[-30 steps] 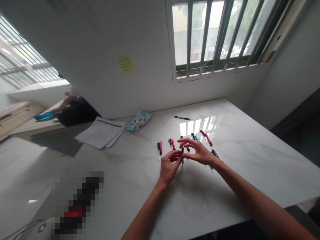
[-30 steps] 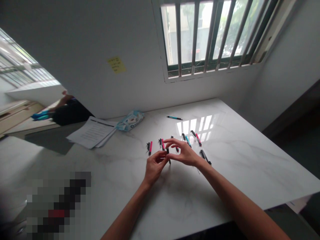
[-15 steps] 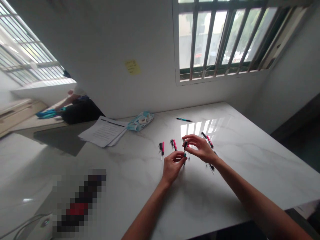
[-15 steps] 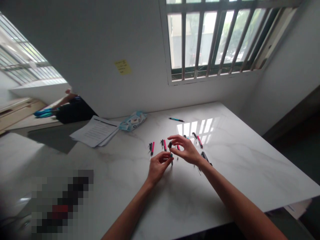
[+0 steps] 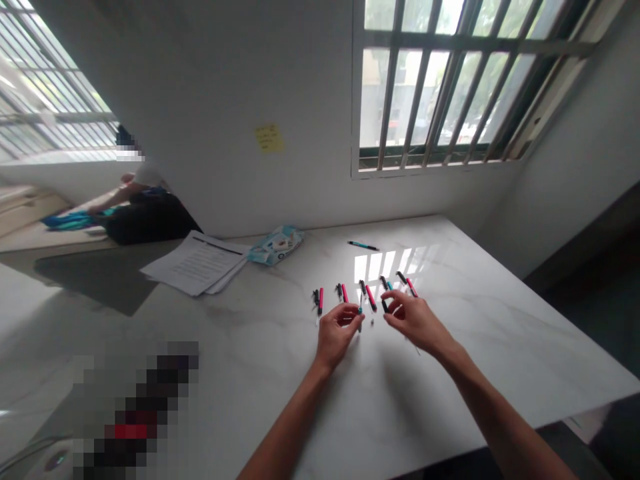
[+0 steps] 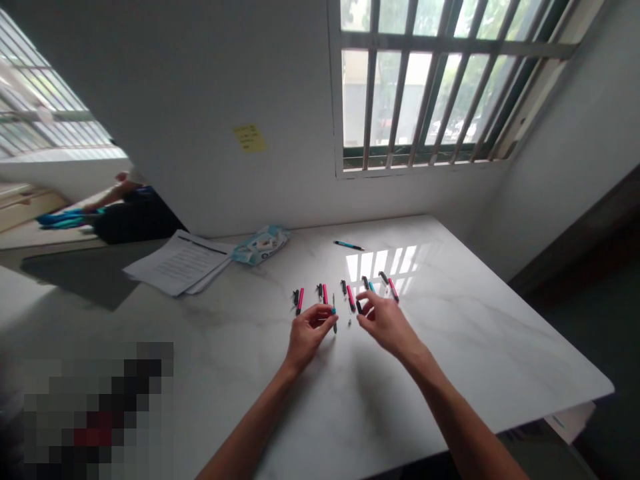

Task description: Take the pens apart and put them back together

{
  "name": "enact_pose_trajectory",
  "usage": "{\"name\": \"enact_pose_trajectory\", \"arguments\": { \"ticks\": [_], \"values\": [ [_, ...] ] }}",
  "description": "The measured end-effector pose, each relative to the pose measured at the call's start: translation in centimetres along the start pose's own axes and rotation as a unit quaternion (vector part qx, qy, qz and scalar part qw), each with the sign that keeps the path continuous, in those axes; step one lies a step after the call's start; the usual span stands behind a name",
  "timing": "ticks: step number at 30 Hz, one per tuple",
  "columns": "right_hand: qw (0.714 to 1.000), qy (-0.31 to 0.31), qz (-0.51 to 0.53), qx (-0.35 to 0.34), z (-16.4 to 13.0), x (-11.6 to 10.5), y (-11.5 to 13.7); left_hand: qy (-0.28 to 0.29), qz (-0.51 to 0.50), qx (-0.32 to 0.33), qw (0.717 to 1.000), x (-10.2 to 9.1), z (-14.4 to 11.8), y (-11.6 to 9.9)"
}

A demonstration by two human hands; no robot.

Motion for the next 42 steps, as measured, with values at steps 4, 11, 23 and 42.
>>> {"name": "enact_pose_trajectory", "arguments": {
  "ticks": [4, 11, 23, 42],
  "values": [
    [0.987, 0.004, -0.146, 0.069, -0.2, 3.8, -2.1, -0.015, 0.007, 0.001, 1.000, -0.4, 0.2, 0.2],
    [0.971, 0.006, -0.222, 0.090, 0.2, 5.6, -2.0, -0.012, 0.008, -0.005, 1.000, -0.3, 0.2, 0.4],
    [0.998, -0.065, -0.001, -0.004, -0.4, 4.4, -0.8, -0.002, -0.018, -0.004, 1.000, 0.0, -0.1, 0.1],
    [0.982, -0.092, 0.159, -0.048, -1.2, 4.7, -0.1, 0.027, 0.016, -0.006, 0.999, 0.1, -0.1, -0.8]
  ]
}}
Point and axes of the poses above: each hand's wrist, its own z-axis towards the middle knuckle, its own x-axis out of the palm, y = z × x, the point moved 3 cm from there along z, towards the middle knuckle, and after that the axes turned 11 degrees about x, right-handed, at the moved point
